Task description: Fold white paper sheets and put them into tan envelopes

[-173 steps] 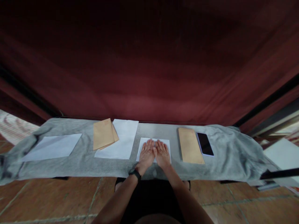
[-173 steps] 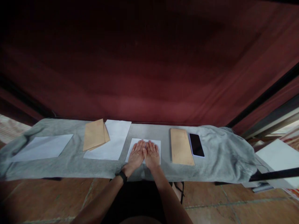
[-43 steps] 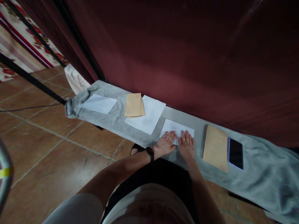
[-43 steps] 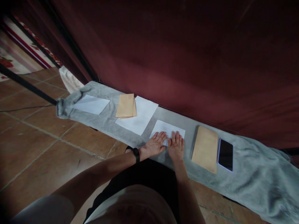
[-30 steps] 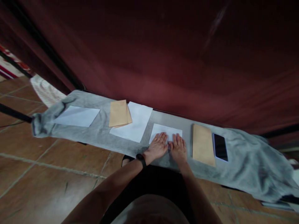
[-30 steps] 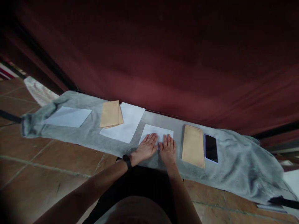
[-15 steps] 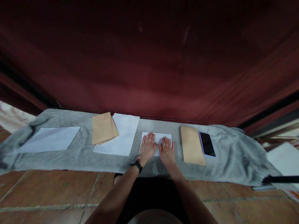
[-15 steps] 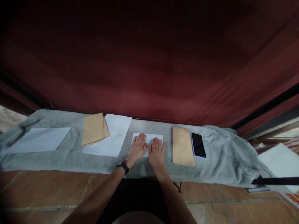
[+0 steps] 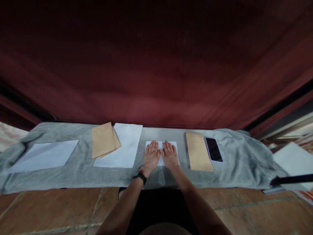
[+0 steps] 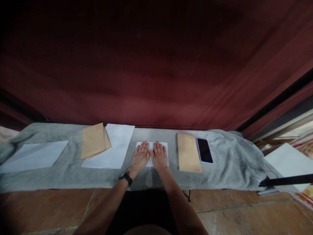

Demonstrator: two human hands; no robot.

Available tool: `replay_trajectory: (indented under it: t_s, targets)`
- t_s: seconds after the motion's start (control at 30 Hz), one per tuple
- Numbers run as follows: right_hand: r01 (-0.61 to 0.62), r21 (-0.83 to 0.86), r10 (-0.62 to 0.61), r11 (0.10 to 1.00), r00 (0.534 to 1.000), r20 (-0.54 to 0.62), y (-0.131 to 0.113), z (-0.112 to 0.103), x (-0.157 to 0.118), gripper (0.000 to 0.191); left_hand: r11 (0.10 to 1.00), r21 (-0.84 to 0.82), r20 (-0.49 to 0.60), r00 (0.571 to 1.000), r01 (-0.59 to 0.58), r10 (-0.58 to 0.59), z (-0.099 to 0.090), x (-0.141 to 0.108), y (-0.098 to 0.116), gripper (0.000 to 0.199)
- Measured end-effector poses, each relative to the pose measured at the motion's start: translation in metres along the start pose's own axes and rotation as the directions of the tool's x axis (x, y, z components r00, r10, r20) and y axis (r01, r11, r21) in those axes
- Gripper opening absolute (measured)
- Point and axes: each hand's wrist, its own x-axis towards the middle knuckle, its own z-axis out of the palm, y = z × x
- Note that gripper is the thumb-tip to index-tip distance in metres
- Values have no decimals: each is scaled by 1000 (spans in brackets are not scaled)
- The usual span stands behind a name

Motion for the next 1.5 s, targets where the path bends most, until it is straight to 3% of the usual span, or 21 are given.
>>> replay_trajectory:
  t_s: [0.33,0.7,0.87,0.97,1.13,1.27,1.5]
  targets:
    - [-69,-45,63,997,990,-128,12,7,-5,60,995,32,-40,995,95,-94,-10,-5,-17,61]
    - [-187,-49,178,981,973,-150,31,-3,-22,62,985,4,-91,981,174,-173,-9,-8,-19,60]
    - [-226,10,225,974,958,-178,23,-10,-28,60,982,4,-139,973,188,-185,-14,-22,-12,59]
    - [-160,56,165,986,980,-110,4,-13,-34,58,994,11,-158,982,108,-104,-15,-38,5,59]
    - [46,135,-55,990,996,65,-21,-12,-50,54,999,-3,-38,998,-45,44,-10,-59,28,57]
    - [62,70,-61,996,998,-5,-10,-14,-60,54,1000,-16,-36,999,2,-2,-9,-63,22,57]
    - [-53,-33,49,998,994,-99,15,-16,-69,59,995,-10,-89,991,102,-102,-8,-68,2,59]
